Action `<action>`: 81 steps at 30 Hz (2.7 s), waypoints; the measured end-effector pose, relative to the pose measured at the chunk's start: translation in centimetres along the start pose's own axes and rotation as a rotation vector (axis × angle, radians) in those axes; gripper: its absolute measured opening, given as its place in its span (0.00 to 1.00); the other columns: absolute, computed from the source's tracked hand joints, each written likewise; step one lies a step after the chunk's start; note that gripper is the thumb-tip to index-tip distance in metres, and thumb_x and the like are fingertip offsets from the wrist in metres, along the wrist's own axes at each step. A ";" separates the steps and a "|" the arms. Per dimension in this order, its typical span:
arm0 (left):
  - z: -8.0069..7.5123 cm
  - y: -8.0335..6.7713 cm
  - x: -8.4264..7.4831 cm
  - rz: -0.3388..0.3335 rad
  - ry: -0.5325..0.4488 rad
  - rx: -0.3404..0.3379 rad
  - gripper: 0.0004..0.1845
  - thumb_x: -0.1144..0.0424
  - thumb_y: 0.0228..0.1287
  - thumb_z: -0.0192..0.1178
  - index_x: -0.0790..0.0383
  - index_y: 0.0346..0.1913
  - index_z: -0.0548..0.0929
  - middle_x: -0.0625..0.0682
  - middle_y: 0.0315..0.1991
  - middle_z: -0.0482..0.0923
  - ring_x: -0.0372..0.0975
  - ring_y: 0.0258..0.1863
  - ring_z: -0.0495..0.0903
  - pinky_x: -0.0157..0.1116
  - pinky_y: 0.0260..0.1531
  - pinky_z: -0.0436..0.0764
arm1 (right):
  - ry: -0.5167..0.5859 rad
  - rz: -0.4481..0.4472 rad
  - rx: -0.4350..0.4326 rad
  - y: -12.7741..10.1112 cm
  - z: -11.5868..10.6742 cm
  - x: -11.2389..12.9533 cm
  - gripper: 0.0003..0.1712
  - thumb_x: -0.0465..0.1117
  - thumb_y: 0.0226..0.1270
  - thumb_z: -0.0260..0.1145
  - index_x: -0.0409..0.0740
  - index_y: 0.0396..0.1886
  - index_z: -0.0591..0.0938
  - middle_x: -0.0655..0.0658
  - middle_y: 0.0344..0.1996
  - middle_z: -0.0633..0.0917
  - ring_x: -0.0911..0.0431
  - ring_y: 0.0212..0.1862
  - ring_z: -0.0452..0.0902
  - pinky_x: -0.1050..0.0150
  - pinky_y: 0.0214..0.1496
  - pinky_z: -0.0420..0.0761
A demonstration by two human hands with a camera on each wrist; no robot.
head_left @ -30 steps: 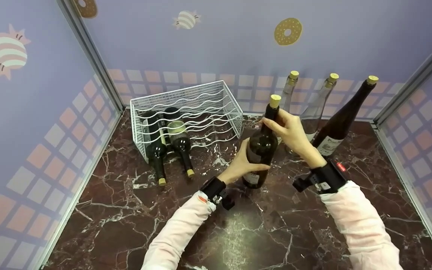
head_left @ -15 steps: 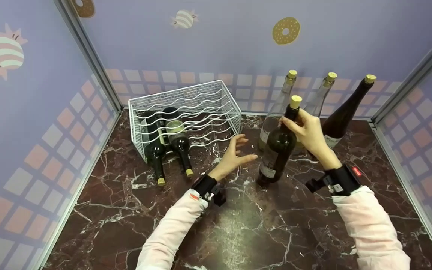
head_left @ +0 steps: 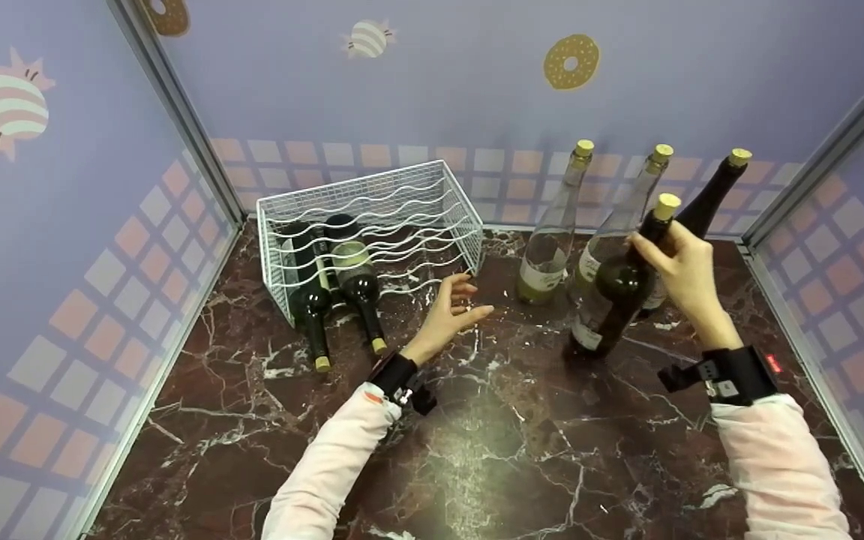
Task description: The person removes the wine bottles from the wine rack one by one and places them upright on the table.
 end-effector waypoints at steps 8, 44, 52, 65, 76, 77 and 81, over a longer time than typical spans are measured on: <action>-0.3 0.0 0.6 0.007 -0.028 -0.019 0.35 0.64 0.55 0.63 0.75 0.59 0.56 0.71 0.52 0.64 0.59 0.53 0.62 0.50 0.50 0.65 | -0.045 0.051 -0.079 -0.2 -2.9 -4.5 0.10 0.34 0.57 0.66 0.29 0.34 0.79 0.43 0.27 0.84 0.65 0.28 0.77 0.75 0.31 0.73; -1.0 -0.8 1.3 0.011 -0.018 -0.066 0.29 0.68 0.56 0.62 0.73 0.56 0.59 0.68 0.46 0.67 0.59 0.50 0.66 0.40 0.44 0.71 | -0.206 0.134 -0.216 -1.7 -8.5 -9.4 0.13 0.40 0.55 0.68 0.33 0.29 0.80 0.62 0.20 0.78 0.67 0.22 0.71 0.75 0.26 0.66; -1.0 -0.8 1.4 -0.002 -0.009 -0.064 0.29 0.67 0.57 0.62 0.73 0.56 0.59 0.72 0.48 0.66 0.59 0.49 0.66 0.39 0.45 0.70 | -0.209 0.133 -0.220 -1.8 -8.6 -9.9 0.13 0.41 0.55 0.69 0.33 0.29 0.80 0.62 0.20 0.78 0.66 0.21 0.71 0.74 0.25 0.66; -1.0 -0.7 1.4 0.007 -0.003 -0.063 0.29 0.67 0.56 0.62 0.73 0.56 0.59 0.71 0.47 0.67 0.58 0.49 0.67 0.39 0.44 0.71 | -0.202 0.168 -0.222 -2.3 -8.8 -10.6 0.13 0.41 0.55 0.69 0.34 0.31 0.80 0.61 0.21 0.79 0.66 0.23 0.72 0.74 0.26 0.67; -1.2 -0.7 1.2 0.007 -0.002 -0.070 0.29 0.68 0.56 0.62 0.74 0.55 0.59 0.72 0.47 0.66 0.59 0.49 0.66 0.40 0.44 0.71 | -0.165 0.151 -0.217 -2.3 -8.8 -10.7 0.13 0.39 0.56 0.68 0.32 0.35 0.81 0.62 0.24 0.80 0.67 0.26 0.74 0.75 0.29 0.68; -1.2 -0.7 1.2 0.006 0.002 -0.073 0.29 0.68 0.56 0.62 0.74 0.55 0.59 0.72 0.47 0.66 0.58 0.48 0.67 0.40 0.44 0.71 | -0.157 0.157 -0.215 -2.3 -8.8 -10.7 0.13 0.38 0.56 0.67 0.32 0.35 0.81 0.61 0.24 0.80 0.67 0.26 0.75 0.75 0.29 0.68; -1.3 -0.7 1.2 -0.002 0.014 -0.082 0.29 0.68 0.56 0.62 0.73 0.55 0.59 0.72 0.47 0.67 0.55 0.47 0.68 0.39 0.44 0.71 | -0.139 0.181 -0.204 -2.6 -8.6 -9.3 0.12 0.37 0.57 0.66 0.31 0.36 0.80 0.60 0.25 0.81 0.68 0.27 0.75 0.75 0.30 0.69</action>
Point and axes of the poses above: each hand's wrist, its own y-axis towards the middle knuckle, its own z-axis out of the palm, x = y × z, the point moved 7 cm from there along y, towards the middle knuckle
